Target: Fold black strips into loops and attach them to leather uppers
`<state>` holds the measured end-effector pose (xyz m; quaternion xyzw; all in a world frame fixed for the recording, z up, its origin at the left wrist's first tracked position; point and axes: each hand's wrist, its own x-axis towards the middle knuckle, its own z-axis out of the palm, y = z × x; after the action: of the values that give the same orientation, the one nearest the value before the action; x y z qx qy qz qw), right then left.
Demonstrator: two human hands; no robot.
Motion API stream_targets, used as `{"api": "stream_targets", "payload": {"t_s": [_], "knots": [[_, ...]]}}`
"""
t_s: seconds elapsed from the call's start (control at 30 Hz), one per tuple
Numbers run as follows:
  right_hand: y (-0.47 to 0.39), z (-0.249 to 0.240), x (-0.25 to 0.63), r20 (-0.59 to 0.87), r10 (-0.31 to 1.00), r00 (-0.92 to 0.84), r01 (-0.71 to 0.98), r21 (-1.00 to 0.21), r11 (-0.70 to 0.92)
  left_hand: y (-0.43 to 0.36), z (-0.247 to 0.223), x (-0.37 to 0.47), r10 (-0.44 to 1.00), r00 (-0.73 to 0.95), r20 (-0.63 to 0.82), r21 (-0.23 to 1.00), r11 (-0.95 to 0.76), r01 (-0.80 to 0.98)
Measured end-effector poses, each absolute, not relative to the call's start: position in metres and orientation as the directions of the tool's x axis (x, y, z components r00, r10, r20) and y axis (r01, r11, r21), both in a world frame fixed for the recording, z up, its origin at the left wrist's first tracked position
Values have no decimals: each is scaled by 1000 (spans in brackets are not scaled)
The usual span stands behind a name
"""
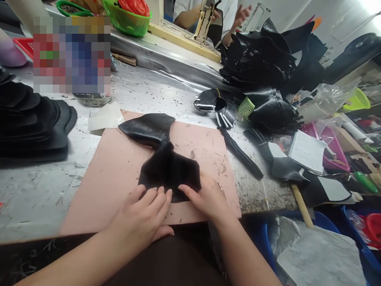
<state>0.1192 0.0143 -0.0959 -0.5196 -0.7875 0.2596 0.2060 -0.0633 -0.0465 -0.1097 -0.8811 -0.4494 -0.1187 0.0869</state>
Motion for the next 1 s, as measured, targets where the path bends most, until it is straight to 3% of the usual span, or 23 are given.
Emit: {"api": "stream_targets", "payload": {"t_s": [0.73,0.9,1.0], "knots": [[12,-104,117,58,933,-356,739,-594,319,-42,-108,-46,723,652,231,-126,-642,756],[9,-103,124,119,955,-272,825,-481,296,-43,-108,-42,745,636,201,-111,-627,771],[12,-98,134,85,968,-238,787,-567,243,-42,-108,-39,739,645,192,-89,-642,762]]}}
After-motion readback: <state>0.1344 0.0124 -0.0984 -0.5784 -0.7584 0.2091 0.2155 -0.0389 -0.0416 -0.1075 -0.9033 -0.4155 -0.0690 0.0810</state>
